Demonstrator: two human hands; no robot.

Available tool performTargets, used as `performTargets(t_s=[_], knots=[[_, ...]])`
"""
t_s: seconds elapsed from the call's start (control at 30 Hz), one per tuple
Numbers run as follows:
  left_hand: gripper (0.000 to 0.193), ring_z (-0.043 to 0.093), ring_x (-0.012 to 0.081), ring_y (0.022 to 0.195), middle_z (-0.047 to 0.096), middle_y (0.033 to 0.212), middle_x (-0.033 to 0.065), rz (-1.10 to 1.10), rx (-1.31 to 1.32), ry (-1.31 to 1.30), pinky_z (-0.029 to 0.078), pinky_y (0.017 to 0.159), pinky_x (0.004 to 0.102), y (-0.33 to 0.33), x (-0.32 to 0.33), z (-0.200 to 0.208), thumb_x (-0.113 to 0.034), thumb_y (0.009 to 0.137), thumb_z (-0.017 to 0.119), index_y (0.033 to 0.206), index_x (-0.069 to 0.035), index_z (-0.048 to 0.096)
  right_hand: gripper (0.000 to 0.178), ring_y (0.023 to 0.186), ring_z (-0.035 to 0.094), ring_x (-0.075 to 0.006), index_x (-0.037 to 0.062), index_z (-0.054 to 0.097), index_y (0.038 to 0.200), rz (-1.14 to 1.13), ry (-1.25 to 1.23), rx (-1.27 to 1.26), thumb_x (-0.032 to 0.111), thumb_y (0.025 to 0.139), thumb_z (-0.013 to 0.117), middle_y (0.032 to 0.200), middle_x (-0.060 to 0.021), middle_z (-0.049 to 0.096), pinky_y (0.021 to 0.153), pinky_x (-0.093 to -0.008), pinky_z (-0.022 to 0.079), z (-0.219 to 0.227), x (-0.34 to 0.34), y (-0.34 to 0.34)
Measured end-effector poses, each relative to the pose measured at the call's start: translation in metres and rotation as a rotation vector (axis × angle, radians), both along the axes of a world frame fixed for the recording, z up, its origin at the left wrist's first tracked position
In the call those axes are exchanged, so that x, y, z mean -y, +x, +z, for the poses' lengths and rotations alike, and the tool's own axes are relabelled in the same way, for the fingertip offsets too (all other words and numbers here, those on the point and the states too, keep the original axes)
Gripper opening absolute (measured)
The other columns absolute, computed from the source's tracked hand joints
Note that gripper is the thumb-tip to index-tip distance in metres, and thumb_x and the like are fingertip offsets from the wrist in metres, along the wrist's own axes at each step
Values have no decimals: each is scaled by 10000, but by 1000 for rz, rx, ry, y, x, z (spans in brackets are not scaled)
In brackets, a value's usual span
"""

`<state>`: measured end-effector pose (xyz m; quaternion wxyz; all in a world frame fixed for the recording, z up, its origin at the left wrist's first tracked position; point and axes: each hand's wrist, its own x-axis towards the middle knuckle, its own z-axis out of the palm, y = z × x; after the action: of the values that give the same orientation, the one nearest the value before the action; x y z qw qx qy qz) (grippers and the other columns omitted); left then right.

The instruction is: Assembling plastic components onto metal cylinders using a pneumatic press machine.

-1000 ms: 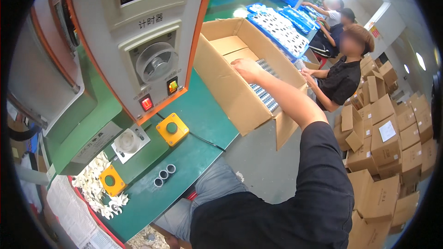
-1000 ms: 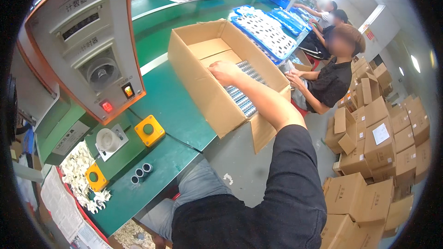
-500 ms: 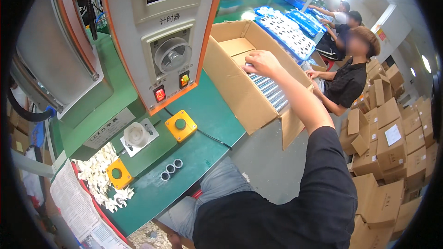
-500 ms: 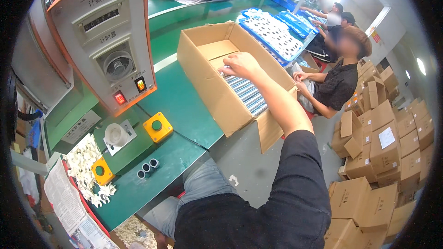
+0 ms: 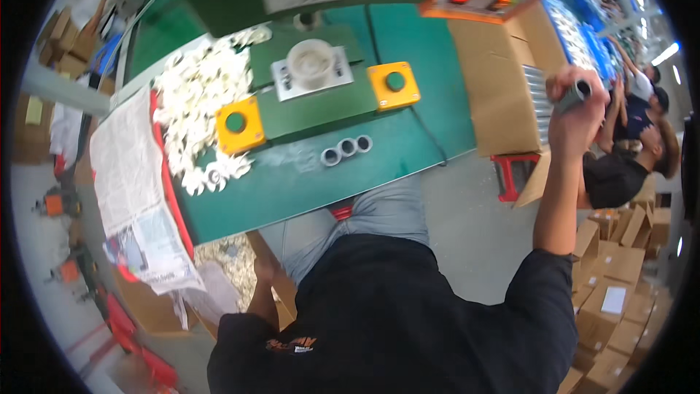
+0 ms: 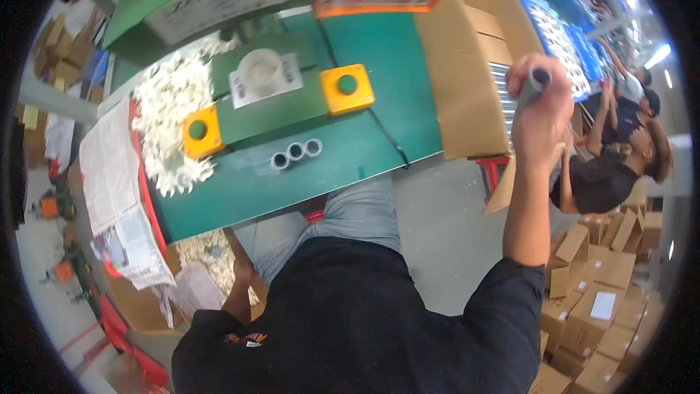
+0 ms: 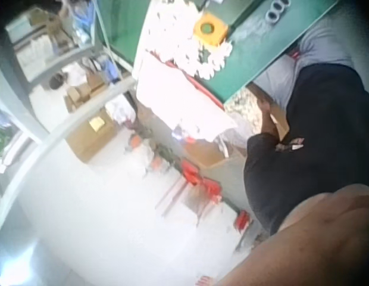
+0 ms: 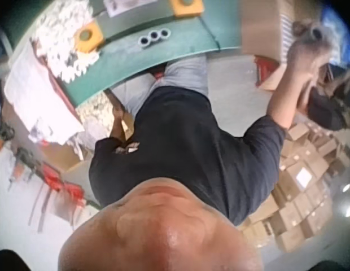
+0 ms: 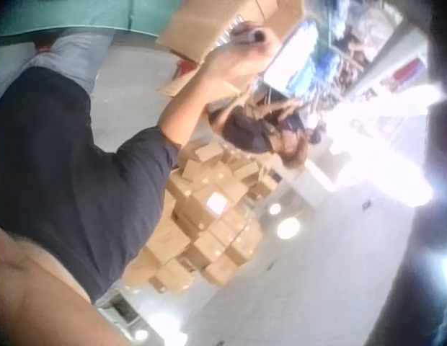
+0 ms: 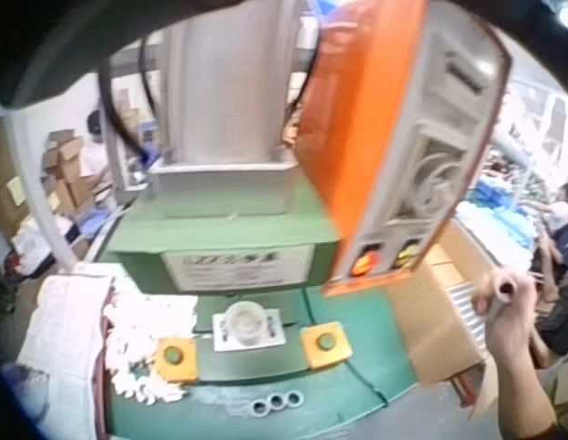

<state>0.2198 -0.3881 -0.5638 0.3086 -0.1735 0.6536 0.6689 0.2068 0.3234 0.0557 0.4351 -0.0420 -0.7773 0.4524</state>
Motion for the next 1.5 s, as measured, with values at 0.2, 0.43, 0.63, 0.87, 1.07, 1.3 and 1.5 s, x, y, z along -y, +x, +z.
performTargets(t_s=[0.2,0.43,0.63,0.87,1.07,1.3,1.5], knots=[[175,602,183,562,613,695,53,-155,-412,-744,481,506,349,23,-1,-24,-190,969,616,885,-36,606,698,642,493,-161,56,526,908,422,-428,89,708,1033,312,724,-72,537,586,-304,400,-73,153,-46],[267,589,320,664,583,738,94,-105,-942,-910,498,566,466,24,-33,-6,-344,937,620,823,-104,593,651,789,582,-254,14,590,1013,585,-299,87,652,1023,462,856,-103,581,717,-354,476,-132,294,-101],[617,653,491,863,668,917,268,-108,-487,-940,519,751,559,14,-35,24,-537,861,629,992,66,656,462,759,572,-294,23,566,1048,364,-295,144,485,1051,546,860,-135,558,696,-378,468,-182,321,-134],[375,630,533,920,658,962,318,-101,-481,-845,495,819,588,10,-44,34,-227,826,667,992,108,636,320,909,584,-322,34,535,1153,362,-154,258,274,995,674,1029,-157,574,815,-388,481,-165,316,-119],[405,644,535,857,667,873,311,-31,-412,-949,496,766,583,11,-46,28,-274,822,647,968,103,629,398,1028,583,-371,-6,529,1231,354,142,149,237,966,697,1119,-175,584,900,-431,489,-154,304,-116],[413,635,528,868,657,886,315,-103,-514,-919,490,779,575,11,-39,22,-295,825,655,960,94,630,452,1088,575,-380,-7,498,1302,353,234,333,75,905,697,1172,-181,557,917,-439,509,-136,298,-101],[411,628,534,877,653,893,319,-45,-522,-965,489,793,574,13,-47,25,-292,832,653,963,97,624,572,1108,564,-376,-14,432,1384,351,285,392,2,866,672,1171,-186,534,906,-450,515,-132,294,-101]])
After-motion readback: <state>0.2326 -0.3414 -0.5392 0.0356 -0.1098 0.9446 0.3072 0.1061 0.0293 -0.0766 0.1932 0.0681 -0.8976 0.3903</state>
